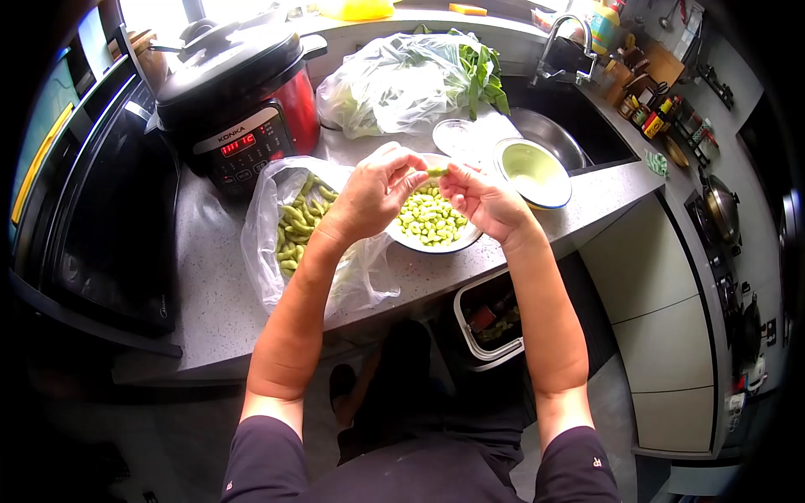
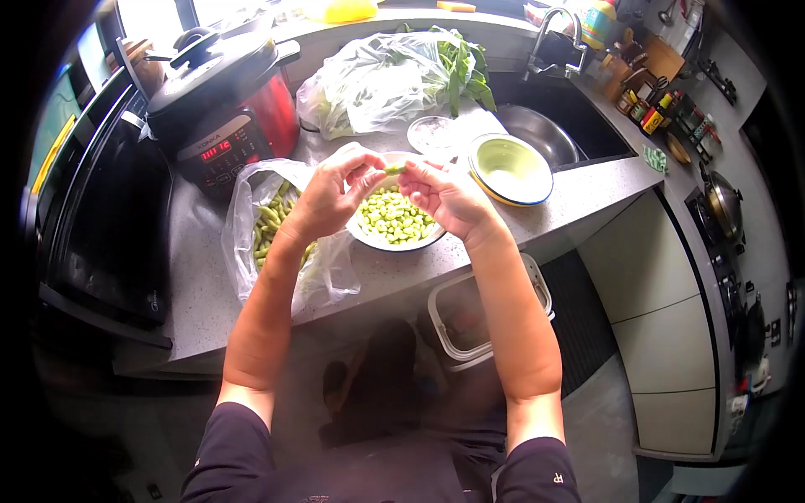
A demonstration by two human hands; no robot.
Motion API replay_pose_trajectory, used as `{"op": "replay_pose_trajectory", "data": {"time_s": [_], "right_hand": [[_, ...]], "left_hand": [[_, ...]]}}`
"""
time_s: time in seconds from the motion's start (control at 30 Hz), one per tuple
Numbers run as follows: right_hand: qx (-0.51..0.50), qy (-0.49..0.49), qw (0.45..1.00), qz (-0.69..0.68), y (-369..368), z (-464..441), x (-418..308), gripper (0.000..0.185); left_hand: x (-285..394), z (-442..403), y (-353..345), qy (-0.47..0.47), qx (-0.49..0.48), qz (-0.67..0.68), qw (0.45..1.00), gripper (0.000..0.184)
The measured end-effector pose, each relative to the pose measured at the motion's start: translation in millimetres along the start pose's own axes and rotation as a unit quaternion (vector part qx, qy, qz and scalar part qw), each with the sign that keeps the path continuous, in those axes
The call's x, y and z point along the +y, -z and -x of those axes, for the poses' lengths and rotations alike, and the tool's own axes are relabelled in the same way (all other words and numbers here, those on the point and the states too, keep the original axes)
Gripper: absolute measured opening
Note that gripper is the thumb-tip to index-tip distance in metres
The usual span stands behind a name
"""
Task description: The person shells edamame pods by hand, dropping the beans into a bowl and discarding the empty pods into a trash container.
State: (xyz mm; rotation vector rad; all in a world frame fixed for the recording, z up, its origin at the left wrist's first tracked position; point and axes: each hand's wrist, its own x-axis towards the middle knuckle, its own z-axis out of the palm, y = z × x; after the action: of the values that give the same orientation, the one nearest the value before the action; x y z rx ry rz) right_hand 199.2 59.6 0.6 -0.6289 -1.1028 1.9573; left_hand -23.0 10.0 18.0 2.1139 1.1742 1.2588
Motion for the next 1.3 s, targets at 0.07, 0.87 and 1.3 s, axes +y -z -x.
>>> {"op": "replay_pose_trajectory", "data": {"time_s": [0.07, 0.87, 1.3], "right_hand": [[-0.014, -0.012, 1.0, -0.014, 8.0, -2.9, 2.9, 0.018], [0.0, 0.015, 1.0, 0.004, 1.2, -13.3, 11.1, 0.019], [0.004, -0.001, 0.982, 0.188, -7.1, -14.2, -0.5, 0.019]], "left_hand": [[0.6, -0.3, 0.2, -0.008, 0.002, -0.012, 1.0, 0.017], [-1.2, -0.8, -1.3, -0.047, 0.041, -0.079, 0.995, 0.016], [-8.1, 1.2, -1.0, -0.067, 0.059, -0.189, 0.978, 0.011]]}}
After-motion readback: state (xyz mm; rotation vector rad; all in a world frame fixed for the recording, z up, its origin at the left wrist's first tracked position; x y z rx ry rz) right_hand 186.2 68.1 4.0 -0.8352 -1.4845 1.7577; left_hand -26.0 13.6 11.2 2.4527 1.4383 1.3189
